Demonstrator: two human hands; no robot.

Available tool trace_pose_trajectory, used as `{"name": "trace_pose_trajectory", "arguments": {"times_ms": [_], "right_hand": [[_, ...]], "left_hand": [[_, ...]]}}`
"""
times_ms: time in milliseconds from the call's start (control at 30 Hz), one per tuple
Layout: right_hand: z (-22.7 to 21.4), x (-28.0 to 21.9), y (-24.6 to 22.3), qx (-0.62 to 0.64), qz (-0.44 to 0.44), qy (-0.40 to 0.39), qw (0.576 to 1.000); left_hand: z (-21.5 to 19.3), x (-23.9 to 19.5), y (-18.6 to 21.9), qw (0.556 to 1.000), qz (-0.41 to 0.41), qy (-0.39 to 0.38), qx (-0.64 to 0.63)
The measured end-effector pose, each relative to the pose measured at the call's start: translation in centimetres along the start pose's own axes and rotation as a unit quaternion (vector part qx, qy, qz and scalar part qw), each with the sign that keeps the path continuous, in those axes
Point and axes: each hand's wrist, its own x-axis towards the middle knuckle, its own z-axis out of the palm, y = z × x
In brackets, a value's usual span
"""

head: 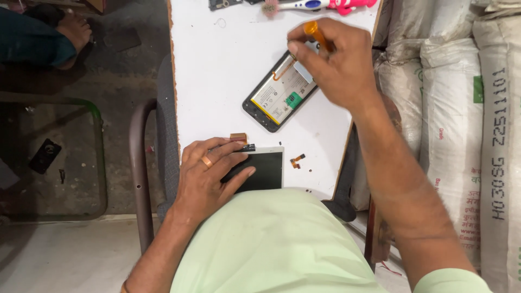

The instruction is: The person uses a small yellow tool to pry and lift the battery and internal components from a disassembled smartphone. The person carefully separates the battery from the phone chassis and sets the screen aside.

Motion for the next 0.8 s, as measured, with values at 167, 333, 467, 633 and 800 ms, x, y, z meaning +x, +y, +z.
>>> {"name": "trace_pose_trajectory", "arguments": {"times_ms": [167, 333, 467, 633, 800], "right_hand": [[-0.8, 3.2, 0.5, -0.090, -0.116, -0.018, 0.989], [-1.8, 1.7, 0.7, -0.077, -0.070, 0.019, 0.994], [-2.2, -0.3, 0.9, -0.079, -0.024, 0.052, 0.995], [-2.3, -2.9, 1.1, -0.084, -0.016, 0.075, 0.994], [-2.0, -4.4, 0.7, 0.035, 0.008, 0.105, 0.994]], "left_hand": [[-0.4, 1.4, 0.3, 1.000, 0.004, 0.009, 0.008], [0.4, 4.0, 0.4, 0.999, 0.008, 0.030, 0.038], [1.9, 6.3, 0.8, 0.999, -0.011, 0.026, 0.038], [2.4, 6.8, 0.7, 0.998, -0.014, 0.009, 0.064], [0.9, 6.5, -0.5, 0.998, 0.017, -0.033, 0.044]]}}
